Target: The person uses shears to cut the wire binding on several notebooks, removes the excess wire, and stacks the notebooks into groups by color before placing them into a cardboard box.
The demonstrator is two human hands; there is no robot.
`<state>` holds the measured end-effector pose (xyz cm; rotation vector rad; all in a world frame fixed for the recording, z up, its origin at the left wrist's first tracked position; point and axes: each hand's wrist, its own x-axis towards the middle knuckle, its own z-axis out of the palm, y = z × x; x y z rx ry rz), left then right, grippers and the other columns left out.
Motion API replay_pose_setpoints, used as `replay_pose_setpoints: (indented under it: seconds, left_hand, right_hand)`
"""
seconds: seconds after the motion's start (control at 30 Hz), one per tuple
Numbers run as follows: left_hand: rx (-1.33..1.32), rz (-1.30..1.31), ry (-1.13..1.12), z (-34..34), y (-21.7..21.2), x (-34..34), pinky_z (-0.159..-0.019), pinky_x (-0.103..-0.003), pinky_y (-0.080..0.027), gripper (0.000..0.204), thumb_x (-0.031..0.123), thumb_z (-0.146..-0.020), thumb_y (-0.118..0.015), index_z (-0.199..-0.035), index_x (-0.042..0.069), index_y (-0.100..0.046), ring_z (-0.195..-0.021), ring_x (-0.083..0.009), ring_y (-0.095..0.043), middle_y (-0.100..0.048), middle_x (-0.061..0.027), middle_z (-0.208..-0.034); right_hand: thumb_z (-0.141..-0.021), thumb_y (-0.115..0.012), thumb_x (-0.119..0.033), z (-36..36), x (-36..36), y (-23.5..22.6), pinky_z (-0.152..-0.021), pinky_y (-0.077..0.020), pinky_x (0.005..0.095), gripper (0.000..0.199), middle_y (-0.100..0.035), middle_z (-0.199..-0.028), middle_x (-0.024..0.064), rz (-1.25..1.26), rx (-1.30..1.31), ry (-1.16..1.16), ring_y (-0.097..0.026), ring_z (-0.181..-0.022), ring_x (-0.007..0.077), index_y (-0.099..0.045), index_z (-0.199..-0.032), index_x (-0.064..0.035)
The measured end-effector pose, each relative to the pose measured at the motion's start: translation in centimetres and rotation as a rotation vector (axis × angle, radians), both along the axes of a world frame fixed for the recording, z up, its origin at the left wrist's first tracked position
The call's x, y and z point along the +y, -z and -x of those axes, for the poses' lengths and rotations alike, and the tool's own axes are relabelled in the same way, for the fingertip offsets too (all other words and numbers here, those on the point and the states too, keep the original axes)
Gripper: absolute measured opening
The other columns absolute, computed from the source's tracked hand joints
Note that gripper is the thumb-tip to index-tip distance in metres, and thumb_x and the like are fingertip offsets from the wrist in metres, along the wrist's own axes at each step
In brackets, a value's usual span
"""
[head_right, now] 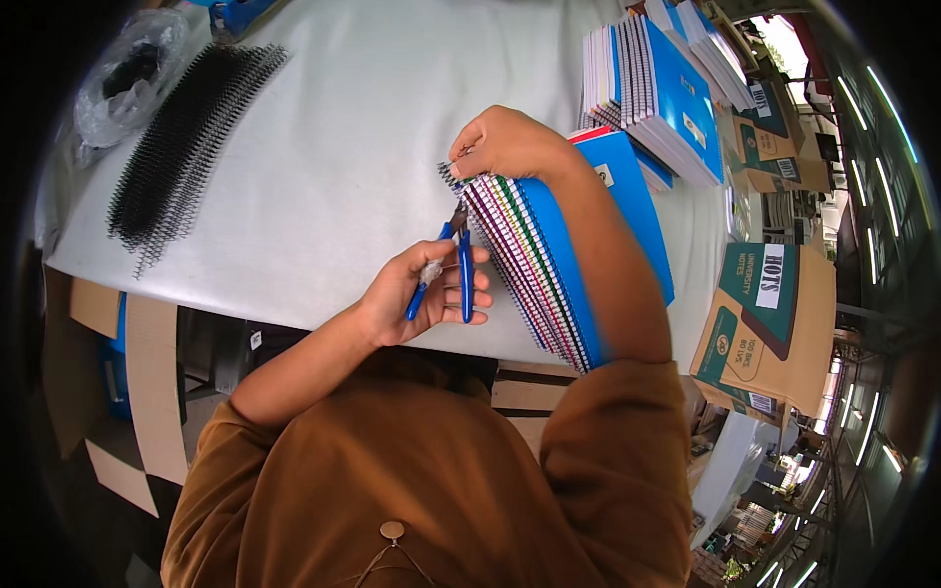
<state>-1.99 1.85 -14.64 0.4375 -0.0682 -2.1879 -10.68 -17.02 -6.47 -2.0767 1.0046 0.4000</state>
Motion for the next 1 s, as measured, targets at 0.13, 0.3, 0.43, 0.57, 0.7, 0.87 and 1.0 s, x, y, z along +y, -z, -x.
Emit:
replay_pose_setpoints:
  seconds: [0.13, 0.3, 0.43, 0.57, 0.7, 0.87, 1.0]
  left_hand:
    - [0.018, 0.012, 0.021, 0.2, -0.3, -1.5, -0.088, -0.047, -0.049, 0.046, 0.037, -0.096, -0.033, -0.121, 0.001, -0.050, -0.094, -0.0279, -0.060, -0.059, -0.0115, -0.096]
    - [-0.036, 0.005, 0.027, -0.1, -0.9, -2.3, -0.085, -0.048, -0.050, 0.048, 0.038, -0.095, -0.034, -0.120, 0.001, -0.051, -0.091, -0.0267, -0.061, -0.058, -0.0099, -0.094]
    - [-0.046, 0.023, 0.068, -0.8, -1.0, -2.0, -0.084, -0.049, -0.050, 0.049, 0.040, -0.094, -0.033, -0.120, 0.002, -0.052, -0.089, -0.0260, -0.061, -0.058, -0.0091, -0.092]
    - [-0.083, -0.029, 0.073, -1.3, -1.2, -3.1, -0.081, -0.048, -0.050, 0.049, 0.041, -0.094, -0.033, -0.117, 0.003, -0.053, -0.087, -0.0253, -0.061, -0.058, -0.0089, -0.091]
    - [-0.182, -0.018, 0.138, -1.9, -1.2, -3.7, -0.073, -0.042, -0.051, 0.046, 0.042, -0.094, -0.035, -0.111, 0.005, -0.056, -0.078, -0.0212, -0.058, -0.056, -0.0069, -0.087]
    - [-0.341, 0.093, 0.147, -1.9, -0.8, -3.5, -0.057, -0.029, -0.043, 0.045, 0.049, -0.096, -0.035, -0.101, 0.008, -0.054, -0.064, -0.0130, -0.047, -0.048, -0.0012, -0.076]
    - [-0.524, 0.069, 0.146, -1.5, -1.5, -3.5, -0.055, -0.027, -0.042, 0.049, 0.053, -0.096, -0.033, -0.101, 0.009, -0.053, -0.062, -0.0125, -0.047, -0.048, -0.0008, -0.074]
  right_hand:
    - [-0.073, -0.072, -0.013, 0.1, 0.4, 0.5, -0.075, -0.0493, 0.0261, 0.031, -0.069, -0.087, 0.0145, 0.050, -0.096, 0.070, -0.064, -0.080, 0.0171, -0.067, -0.098, 0.0043]
    - [-0.072, -0.072, -0.014, -0.1, 0.9, 0.1, -0.070, -0.0496, 0.0261, 0.028, -0.069, -0.083, 0.0144, 0.147, -0.083, 0.105, -0.064, -0.076, 0.0171, -0.069, -0.094, 0.0036]
    - [-0.070, -0.072, -0.014, 0.0, 0.8, 0.3, -0.067, -0.0498, 0.0264, 0.028, -0.069, -0.080, 0.0139, 0.189, -0.117, 0.118, -0.064, -0.072, 0.0165, -0.069, -0.092, 0.0034]
    - [-0.070, -0.071, -0.015, 0.1, 0.6, 0.2, -0.065, -0.0504, 0.0266, 0.029, -0.069, -0.080, 0.0142, 0.174, -0.129, 0.124, -0.066, -0.072, 0.0170, -0.069, -0.092, 0.0039]
    - [-0.071, -0.070, -0.014, 0.1, 0.4, 0.4, -0.066, -0.0511, 0.0268, 0.028, -0.069, -0.081, 0.0151, 0.170, -0.147, 0.106, -0.067, -0.073, 0.0178, -0.069, -0.093, 0.0040]
    - [-0.073, -0.069, -0.012, 0.1, 0.5, 0.3, -0.068, -0.0519, 0.0270, 0.027, -0.069, -0.082, 0.0161, 0.184, -0.144, 0.089, -0.067, -0.074, 0.0188, -0.069, -0.094, 0.0049]
    - [-0.073, -0.069, -0.012, 0.1, 0.5, 0.4, -0.068, -0.0521, 0.0270, 0.027, -0.069, -0.083, 0.0161, 0.169, -0.139, 0.100, -0.067, -0.075, 0.0191, -0.068, -0.095, 0.0053]
